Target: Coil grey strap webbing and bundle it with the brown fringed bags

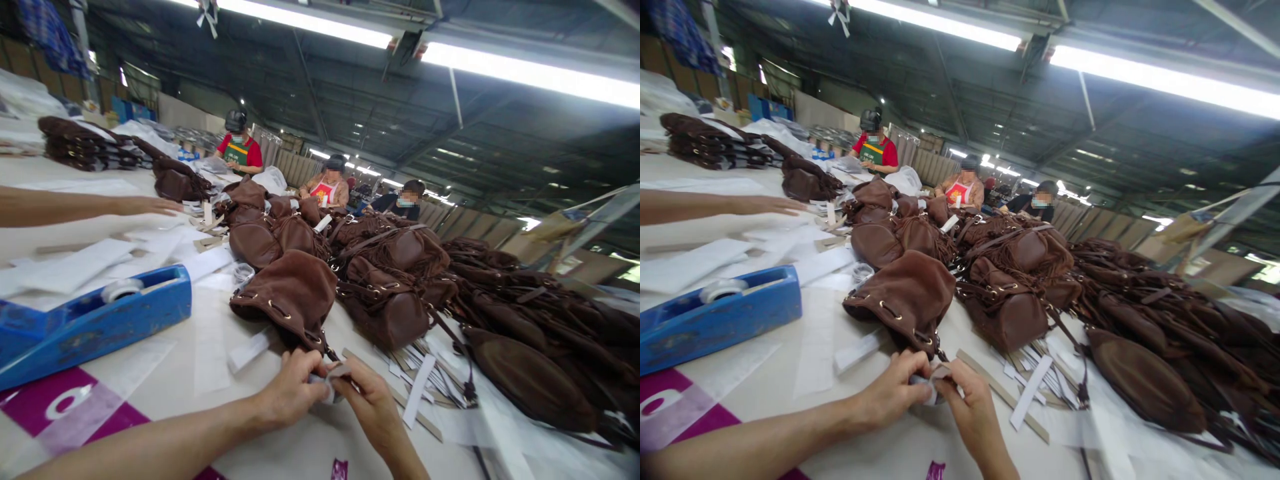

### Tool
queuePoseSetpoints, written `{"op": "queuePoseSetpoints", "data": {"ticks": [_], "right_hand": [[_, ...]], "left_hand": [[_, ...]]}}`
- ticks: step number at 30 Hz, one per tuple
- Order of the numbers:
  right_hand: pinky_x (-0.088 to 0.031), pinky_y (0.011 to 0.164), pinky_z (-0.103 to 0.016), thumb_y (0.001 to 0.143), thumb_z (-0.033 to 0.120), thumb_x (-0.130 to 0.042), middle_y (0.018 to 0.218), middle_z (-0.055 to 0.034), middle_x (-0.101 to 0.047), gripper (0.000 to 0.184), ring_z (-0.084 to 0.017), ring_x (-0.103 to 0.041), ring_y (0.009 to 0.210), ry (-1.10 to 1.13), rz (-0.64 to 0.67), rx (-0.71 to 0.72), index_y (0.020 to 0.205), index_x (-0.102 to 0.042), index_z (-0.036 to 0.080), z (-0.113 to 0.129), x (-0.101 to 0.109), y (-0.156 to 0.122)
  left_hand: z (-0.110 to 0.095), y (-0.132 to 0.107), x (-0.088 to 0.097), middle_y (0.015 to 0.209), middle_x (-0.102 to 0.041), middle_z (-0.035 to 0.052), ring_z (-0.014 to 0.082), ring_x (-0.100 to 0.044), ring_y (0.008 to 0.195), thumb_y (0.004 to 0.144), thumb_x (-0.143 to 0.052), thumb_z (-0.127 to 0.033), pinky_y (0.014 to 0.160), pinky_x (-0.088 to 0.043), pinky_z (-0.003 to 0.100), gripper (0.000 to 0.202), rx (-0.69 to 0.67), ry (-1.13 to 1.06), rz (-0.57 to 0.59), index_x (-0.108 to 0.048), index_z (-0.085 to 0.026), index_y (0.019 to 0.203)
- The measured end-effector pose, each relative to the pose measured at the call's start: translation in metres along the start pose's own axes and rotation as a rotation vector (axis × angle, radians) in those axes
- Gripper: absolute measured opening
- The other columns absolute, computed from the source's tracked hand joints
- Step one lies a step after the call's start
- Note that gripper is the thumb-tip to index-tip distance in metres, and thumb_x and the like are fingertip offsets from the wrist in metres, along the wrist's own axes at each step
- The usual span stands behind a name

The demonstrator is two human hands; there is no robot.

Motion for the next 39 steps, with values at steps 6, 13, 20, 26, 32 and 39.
{"op": "queuePoseSetpoints", "data": {"ticks": [6,13,20,26,32,39], "right_hand": [[-0.047,0.063,-0.026,0.090,0.023,-0.054,0.075,-0.0016,-0.066,0.014,-0.018,-0.061,0.070,-0.100,-0.179,0.118,0.082,-0.066,0.022,0.009,0.006,-0.005],[-0.049,0.064,-0.028,0.091,0.011,-0.047,0.074,-0.0012,-0.067,0.019,-0.017,-0.063,0.070,-0.253,-0.207,0.441,0.083,-0.061,0.022,0.045,0.007,-0.012],[-0.053,0.078,-0.035,0.092,0.013,-0.050,0.091,-0.0054,-0.071,0.017,-0.020,-0.065,0.090,-0.390,-0.159,0.540,0.091,-0.064,0.023,0.057,-0.002,-0.020],[-0.056,0.084,-0.038,0.094,0.013,-0.045,0.099,-0.0095,-0.069,0.025,-0.023,-0.063,0.099,-0.403,-0.077,0.561,0.106,-0.065,0.023,0.054,-0.014,-0.025],[-0.056,0.089,-0.038,0.094,0.012,-0.043,0.103,-0.0113,-0.070,0.028,-0.024,-0.062,0.106,-0.452,-0.068,0.614,0.108,-0.065,0.021,0.054,-0.014,-0.029],[-0.049,0.096,-0.051,0.082,0.011,-0.049,0.123,-0.0126,-0.061,0.038,-0.030,-0.054,0.116,-0.665,-0.061,0.526,0.116,-0.062,0.023,0.057,-0.006,-0.034]], "left_hand": [[-0.025,-0.005,0.002,0.091,-0.057,0.0011,0.0252,-0.045,0.097,0.077,-0.054,-0.023,0.088,-0.026,0.039,0.007,-0.176,0.163,0.007,-0.057,-0.022,0.084],[-0.014,0.000,0.003,0.091,-0.055,0.0021,0.0248,-0.044,0.095,0.076,-0.050,-0.022,0.084,-0.029,0.036,0.007,-0.088,0.116,-0.004,-0.052,-0.021,0.083],[0.005,0.013,0.004,0.076,-0.053,-0.0015,0.0193,-0.045,0.080,0.069,-0.053,-0.025,0.071,-0.034,0.028,0.008,-0.077,-0.126,-0.036,-0.051,-0.020,0.075],[0.005,0.015,0.000,0.075,-0.050,-0.0034,0.0162,-0.043,0.077,0.059,-0.057,-0.023,0.066,-0.034,0.025,0.020,-0.043,-0.379,0.122,-0.051,-0.019,0.077],[-0.012,0.007,0.004,0.077,-0.051,-0.0039,0.0161,-0.045,0.077,0.058,-0.058,-0.021,0.067,-0.037,0.025,0.024,-0.089,-0.361,0.248,-0.053,-0.019,0.082],[-0.012,0.013,0.003,0.078,-0.053,-0.0023,0.0158,-0.047,0.078,0.066,-0.058,-0.023,0.069,-0.038,0.025,0.017,-0.148,-0.345,0.137,-0.052,-0.018,0.081]]}}
Point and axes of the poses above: each hand's wrist, its own y-axis towards the middle knuckle, its own x-axis out of the back of the hand, z = x × y, the point moved 10 cm from there along y, towards the middle knuckle
